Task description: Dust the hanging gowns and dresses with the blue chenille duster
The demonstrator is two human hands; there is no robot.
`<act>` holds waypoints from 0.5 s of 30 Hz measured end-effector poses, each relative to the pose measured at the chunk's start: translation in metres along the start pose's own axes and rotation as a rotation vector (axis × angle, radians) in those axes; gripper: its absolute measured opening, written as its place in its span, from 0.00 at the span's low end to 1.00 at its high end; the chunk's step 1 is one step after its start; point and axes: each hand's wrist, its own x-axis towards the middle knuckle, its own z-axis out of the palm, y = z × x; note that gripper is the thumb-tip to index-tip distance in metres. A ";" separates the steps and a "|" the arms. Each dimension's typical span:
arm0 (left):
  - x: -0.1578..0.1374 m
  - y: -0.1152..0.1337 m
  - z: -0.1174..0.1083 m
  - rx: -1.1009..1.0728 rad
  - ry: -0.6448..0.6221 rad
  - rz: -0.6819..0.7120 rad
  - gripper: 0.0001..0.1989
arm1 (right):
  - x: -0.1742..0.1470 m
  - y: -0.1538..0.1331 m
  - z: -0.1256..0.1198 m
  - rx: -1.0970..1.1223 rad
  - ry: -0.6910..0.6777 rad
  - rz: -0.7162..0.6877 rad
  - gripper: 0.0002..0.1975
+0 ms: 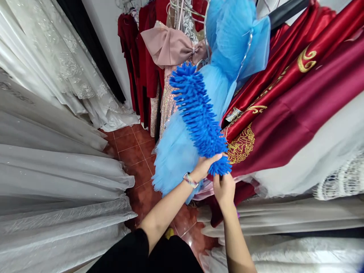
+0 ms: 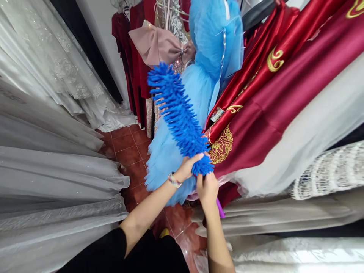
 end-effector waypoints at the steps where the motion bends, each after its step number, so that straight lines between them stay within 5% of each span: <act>1: 0.008 -0.005 0.009 -0.025 -0.003 -0.003 0.21 | 0.005 0.006 -0.002 -0.076 0.023 0.029 0.20; 5: 0.016 -0.045 0.004 -0.148 0.172 -0.055 0.17 | -0.010 0.027 0.008 -0.257 -0.120 0.117 0.19; 10: -0.015 -0.120 -0.070 -0.156 0.359 -0.195 0.18 | -0.084 0.051 0.051 -0.182 -0.432 0.238 0.20; 15: -0.063 -0.167 -0.135 -0.039 0.472 -0.247 0.20 | -0.164 0.059 0.095 -0.057 -0.513 0.341 0.24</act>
